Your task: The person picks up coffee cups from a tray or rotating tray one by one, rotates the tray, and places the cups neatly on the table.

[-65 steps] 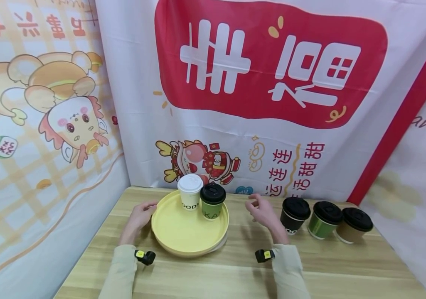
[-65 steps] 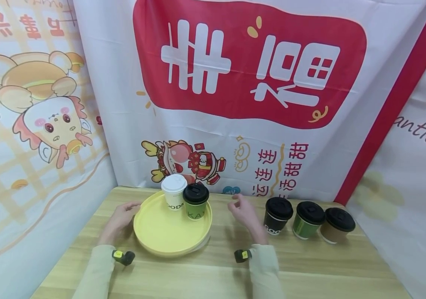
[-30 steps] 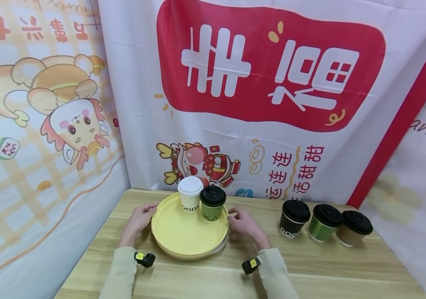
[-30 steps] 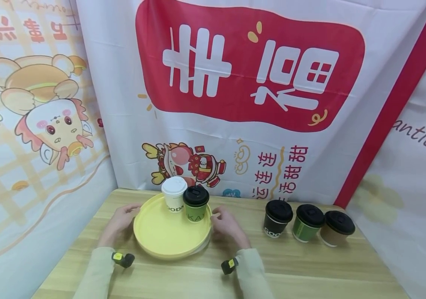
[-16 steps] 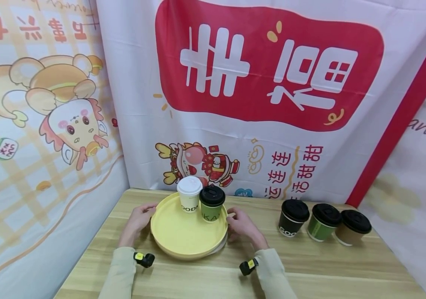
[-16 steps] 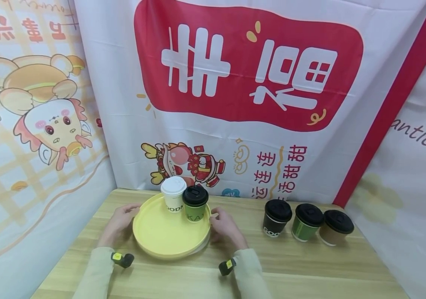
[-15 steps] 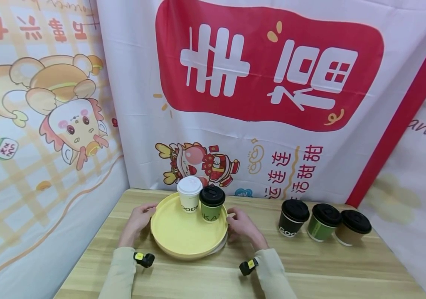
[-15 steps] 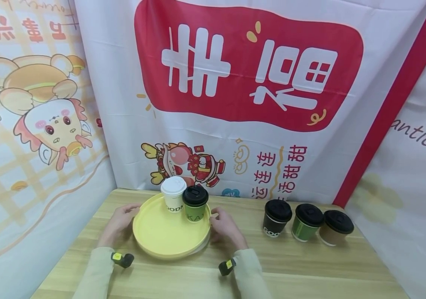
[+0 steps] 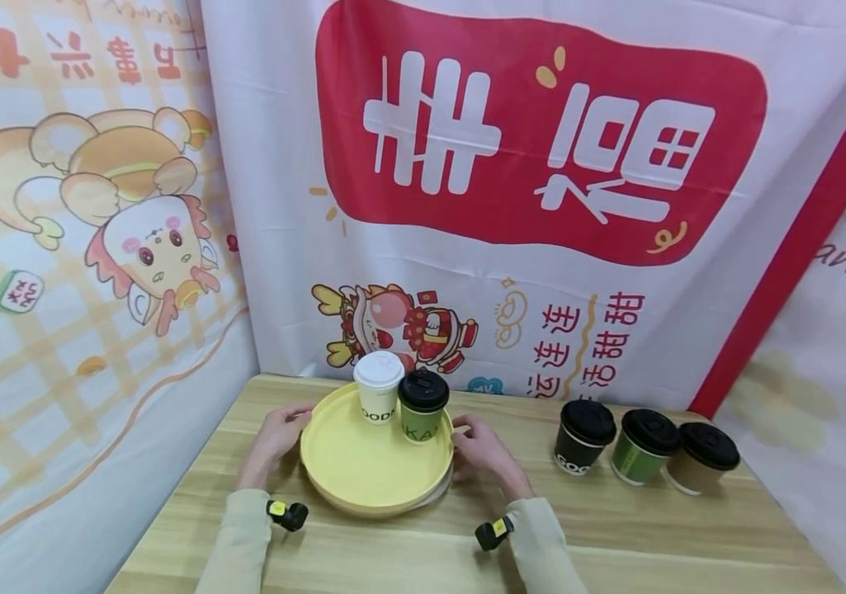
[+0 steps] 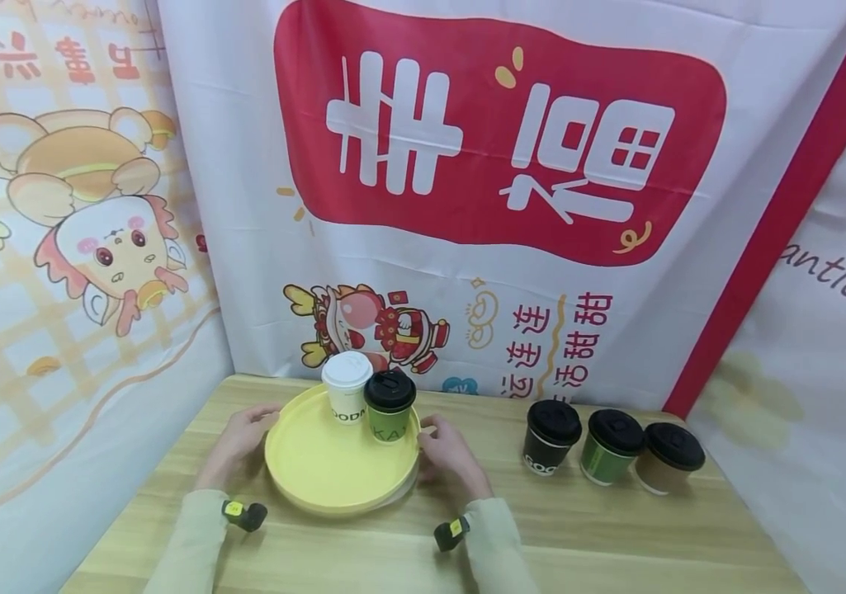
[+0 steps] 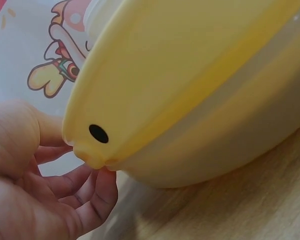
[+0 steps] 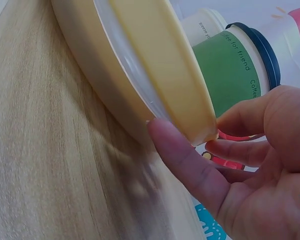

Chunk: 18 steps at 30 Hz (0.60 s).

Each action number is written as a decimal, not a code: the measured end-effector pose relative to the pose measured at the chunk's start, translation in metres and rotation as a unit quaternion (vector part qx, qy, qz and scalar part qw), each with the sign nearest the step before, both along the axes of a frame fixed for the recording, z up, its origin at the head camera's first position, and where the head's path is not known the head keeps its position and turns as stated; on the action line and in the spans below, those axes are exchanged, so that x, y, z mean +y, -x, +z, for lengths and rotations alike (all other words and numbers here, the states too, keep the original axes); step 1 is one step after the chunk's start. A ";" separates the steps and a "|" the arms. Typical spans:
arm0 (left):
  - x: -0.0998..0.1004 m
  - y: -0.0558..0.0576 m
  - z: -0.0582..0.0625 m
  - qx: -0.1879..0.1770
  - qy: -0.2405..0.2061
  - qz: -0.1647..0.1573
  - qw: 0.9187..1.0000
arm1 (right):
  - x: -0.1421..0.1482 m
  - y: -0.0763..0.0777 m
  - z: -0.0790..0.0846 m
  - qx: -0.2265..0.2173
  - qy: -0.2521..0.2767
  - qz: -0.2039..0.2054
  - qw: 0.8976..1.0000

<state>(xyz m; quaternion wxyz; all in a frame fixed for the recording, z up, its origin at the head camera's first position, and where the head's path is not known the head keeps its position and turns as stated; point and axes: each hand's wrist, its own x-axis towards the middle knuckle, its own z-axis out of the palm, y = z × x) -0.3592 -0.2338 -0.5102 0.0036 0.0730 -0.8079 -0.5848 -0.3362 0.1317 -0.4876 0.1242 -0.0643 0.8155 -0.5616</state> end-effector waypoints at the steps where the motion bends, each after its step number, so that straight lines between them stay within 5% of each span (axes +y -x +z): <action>1: 0.000 -0.001 0.000 -0.001 0.005 -0.001 1.000 | 0.000 0.000 0.000 0.000 0.001 0.003 1.000; 9: -0.004 -0.003 0.002 -0.005 0.029 -0.025 0.999 | 0.000 0.003 -0.007 -0.008 0.009 0.007 1.000; 15: -0.002 -0.006 0.020 -0.013 0.061 -0.057 0.996 | 0.003 0.001 -0.002 -0.001 0.013 0.003 1.000; 18: 0.001 -0.011 0.029 0.014 0.097 -0.071 0.993 | 0.003 -0.001 -0.001 0.003 0.017 0.005 1.000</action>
